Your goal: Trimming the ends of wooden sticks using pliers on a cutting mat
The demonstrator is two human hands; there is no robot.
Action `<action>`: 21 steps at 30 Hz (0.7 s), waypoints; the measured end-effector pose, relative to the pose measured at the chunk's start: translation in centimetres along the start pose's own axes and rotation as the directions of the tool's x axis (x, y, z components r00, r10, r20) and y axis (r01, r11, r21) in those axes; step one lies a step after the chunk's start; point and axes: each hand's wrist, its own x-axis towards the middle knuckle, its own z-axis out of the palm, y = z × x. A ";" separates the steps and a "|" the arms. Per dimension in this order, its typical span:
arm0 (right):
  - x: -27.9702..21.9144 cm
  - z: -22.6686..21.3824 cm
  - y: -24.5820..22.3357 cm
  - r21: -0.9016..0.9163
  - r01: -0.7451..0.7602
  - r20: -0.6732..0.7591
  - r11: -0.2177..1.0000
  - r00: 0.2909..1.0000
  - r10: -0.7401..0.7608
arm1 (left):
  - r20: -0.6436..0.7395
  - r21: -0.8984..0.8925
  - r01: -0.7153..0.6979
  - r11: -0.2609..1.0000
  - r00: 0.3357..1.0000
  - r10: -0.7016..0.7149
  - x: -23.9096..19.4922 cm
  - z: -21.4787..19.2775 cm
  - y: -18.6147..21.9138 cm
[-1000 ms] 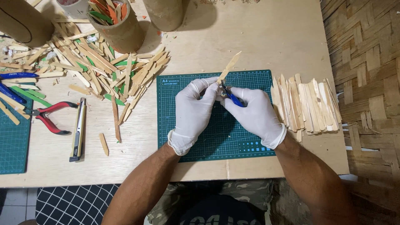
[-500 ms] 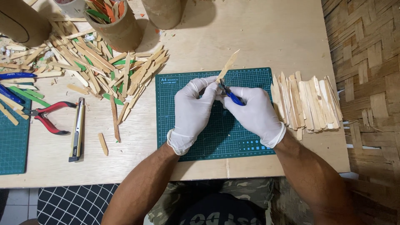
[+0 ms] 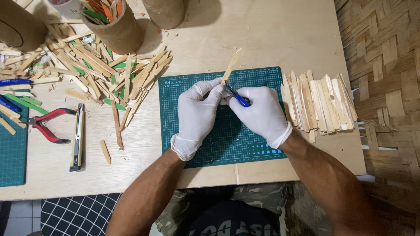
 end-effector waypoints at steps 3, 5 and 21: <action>0.1 0.0 0.1 -0.023 0.020 0.007 1.000 1.000 -0.020 | -0.008 -0.017 -0.002 1.000 1.000 0.002 0.0 0.1 0.0; 0.0 -0.2 -0.2 -0.020 0.018 0.007 1.000 1.000 -0.018 | -0.003 -0.018 -0.004 1.000 1.000 0.004 0.0 0.0 -0.1; 0.0 -0.9 -1.7 0.079 -0.188 0.015 0.979 0.982 0.188 | -0.058 -0.092 0.024 0.996 0.998 -0.029 1.0 -0.8 1.2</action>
